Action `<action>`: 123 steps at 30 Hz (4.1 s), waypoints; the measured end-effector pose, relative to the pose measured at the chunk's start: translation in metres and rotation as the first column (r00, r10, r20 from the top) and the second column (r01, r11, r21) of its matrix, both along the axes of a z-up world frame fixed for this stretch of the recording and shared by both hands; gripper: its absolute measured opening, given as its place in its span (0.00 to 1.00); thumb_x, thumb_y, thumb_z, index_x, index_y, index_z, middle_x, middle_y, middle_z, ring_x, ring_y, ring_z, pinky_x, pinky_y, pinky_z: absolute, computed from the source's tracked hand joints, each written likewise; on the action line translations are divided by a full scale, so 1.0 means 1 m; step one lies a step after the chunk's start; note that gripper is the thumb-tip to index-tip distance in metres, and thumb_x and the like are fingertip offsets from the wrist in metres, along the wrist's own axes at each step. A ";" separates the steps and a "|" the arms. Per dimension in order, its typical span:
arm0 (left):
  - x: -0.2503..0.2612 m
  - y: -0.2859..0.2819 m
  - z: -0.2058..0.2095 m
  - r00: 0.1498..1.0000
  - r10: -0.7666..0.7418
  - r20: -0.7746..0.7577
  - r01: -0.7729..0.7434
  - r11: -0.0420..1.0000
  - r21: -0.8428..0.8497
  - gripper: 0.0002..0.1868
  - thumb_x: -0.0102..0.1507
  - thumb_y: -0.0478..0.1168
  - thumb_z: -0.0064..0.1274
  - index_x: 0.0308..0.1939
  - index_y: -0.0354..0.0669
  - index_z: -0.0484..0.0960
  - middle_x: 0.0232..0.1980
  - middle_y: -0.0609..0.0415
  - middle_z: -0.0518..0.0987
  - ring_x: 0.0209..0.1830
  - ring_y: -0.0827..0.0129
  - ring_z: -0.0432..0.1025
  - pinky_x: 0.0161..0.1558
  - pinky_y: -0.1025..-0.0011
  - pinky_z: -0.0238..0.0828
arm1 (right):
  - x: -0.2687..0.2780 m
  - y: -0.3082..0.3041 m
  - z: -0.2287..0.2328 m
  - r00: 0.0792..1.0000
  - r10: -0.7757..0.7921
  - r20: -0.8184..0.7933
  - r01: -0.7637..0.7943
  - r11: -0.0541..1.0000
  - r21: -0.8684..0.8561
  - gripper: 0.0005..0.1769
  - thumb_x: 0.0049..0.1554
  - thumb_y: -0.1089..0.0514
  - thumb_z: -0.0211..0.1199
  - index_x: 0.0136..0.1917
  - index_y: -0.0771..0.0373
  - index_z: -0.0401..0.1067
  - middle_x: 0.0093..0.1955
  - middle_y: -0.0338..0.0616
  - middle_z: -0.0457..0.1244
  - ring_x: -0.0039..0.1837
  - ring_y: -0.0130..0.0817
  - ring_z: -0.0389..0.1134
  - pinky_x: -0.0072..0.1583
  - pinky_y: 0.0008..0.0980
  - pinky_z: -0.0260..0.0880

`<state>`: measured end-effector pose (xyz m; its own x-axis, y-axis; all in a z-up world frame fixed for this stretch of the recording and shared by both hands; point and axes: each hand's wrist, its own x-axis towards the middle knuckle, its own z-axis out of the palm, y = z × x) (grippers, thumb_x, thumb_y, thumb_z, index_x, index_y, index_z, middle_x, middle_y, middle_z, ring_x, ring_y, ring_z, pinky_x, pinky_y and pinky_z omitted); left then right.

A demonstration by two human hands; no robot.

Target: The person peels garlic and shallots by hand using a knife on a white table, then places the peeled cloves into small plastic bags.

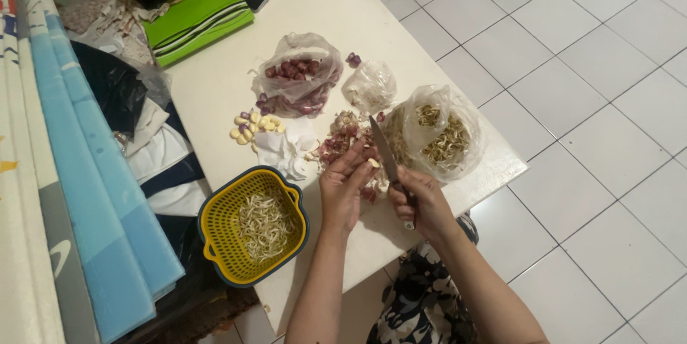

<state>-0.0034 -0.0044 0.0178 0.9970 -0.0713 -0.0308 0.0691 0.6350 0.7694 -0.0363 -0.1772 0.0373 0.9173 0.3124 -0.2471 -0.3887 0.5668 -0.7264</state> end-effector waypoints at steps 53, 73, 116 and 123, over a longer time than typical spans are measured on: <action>0.028 0.015 0.088 0.841 -0.526 0.123 -0.367 -0.389 0.845 0.04 0.65 0.28 0.54 0.42 0.32 0.83 0.39 0.40 0.81 0.32 0.60 0.80 0.28 0.71 0.80 | 0.006 -0.024 0.033 0.954 -0.198 0.225 0.298 0.552 -0.778 0.15 0.61 0.57 0.64 0.59 0.63 0.79 0.27 0.30 0.58 0.28 0.17 0.54 0.31 0.23 0.49; -0.012 -0.015 0.015 0.987 -0.082 0.137 0.013 0.895 0.446 0.10 0.65 0.31 0.60 0.51 0.36 0.88 0.48 0.51 0.84 0.40 0.77 0.76 0.38 0.81 0.74 | 0.005 -0.010 0.025 0.988 -0.058 0.140 0.145 0.637 -0.757 0.15 0.56 0.56 0.66 0.56 0.58 0.80 0.33 0.32 0.72 0.23 0.20 0.53 0.27 0.24 0.49; 0.004 0.012 -0.034 0.997 -0.070 0.021 0.069 0.997 0.023 0.13 0.67 0.31 0.61 0.55 0.33 0.86 0.47 0.48 0.84 0.43 0.72 0.77 0.46 0.75 0.77 | 0.027 -0.008 0.008 0.910 -0.078 0.408 0.389 0.505 -0.770 0.13 0.60 0.55 0.65 0.56 0.61 0.80 0.39 0.35 0.72 0.36 0.16 0.71 0.36 0.21 0.69; 0.005 0.018 -0.020 0.978 -0.153 -0.143 0.116 0.964 -0.239 0.17 0.66 0.34 0.57 0.58 0.32 0.81 0.56 0.44 0.83 0.49 0.66 0.80 0.52 0.73 0.80 | 0.019 -0.003 0.008 0.987 -0.028 0.161 0.156 0.458 -0.875 0.26 0.59 0.45 0.65 0.67 0.58 0.74 0.33 0.39 0.70 0.28 0.21 0.56 0.32 0.27 0.53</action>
